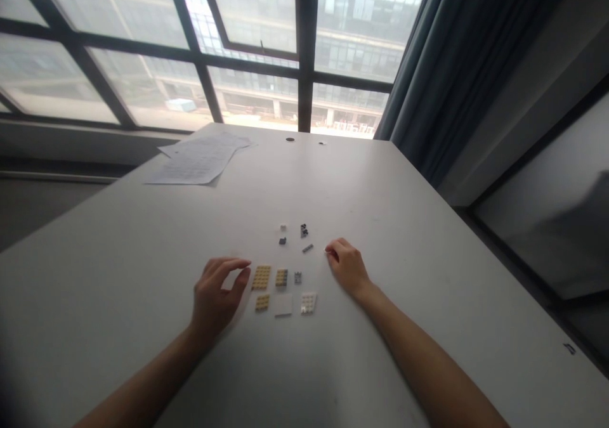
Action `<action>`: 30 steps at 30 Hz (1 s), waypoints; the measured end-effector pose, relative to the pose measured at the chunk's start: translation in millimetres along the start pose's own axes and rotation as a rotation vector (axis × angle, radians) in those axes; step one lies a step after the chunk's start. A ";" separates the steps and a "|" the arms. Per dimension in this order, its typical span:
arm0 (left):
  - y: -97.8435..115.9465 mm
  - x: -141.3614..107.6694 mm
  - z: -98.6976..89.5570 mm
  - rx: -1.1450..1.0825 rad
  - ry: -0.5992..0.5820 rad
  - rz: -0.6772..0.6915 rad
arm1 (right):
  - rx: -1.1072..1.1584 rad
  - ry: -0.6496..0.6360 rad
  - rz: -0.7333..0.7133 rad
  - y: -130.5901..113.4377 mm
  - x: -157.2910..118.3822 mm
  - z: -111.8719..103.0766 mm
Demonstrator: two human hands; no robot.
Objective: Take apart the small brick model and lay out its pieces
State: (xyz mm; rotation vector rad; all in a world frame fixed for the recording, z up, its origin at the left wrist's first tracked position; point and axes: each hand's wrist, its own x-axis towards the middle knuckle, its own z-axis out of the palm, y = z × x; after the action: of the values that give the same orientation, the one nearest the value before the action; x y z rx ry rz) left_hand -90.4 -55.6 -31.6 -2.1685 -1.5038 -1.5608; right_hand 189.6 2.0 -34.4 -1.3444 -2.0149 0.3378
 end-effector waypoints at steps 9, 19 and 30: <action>-3.2 -1.0 -0.2 -0.020 -0.006 -0.004 | -0.118 -0.030 -0.015 6.7 32.1 10.9; -0.3 -0.3 -1.0 -0.034 -0.020 -0.032 | -0.153 -0.168 -0.132 -32.4 81.4 42.8; 0.1 -2.8 -1.1 -0.055 -0.037 -0.067 | 0.005 -0.269 -0.170 -47.0 93.7 60.9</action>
State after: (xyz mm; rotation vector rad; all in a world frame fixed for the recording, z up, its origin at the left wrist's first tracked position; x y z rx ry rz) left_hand -91.0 -58.1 -33.1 -2.2096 -1.5786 -1.6093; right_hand 94.0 74.2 -16.1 -1.1636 -2.3305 0.4645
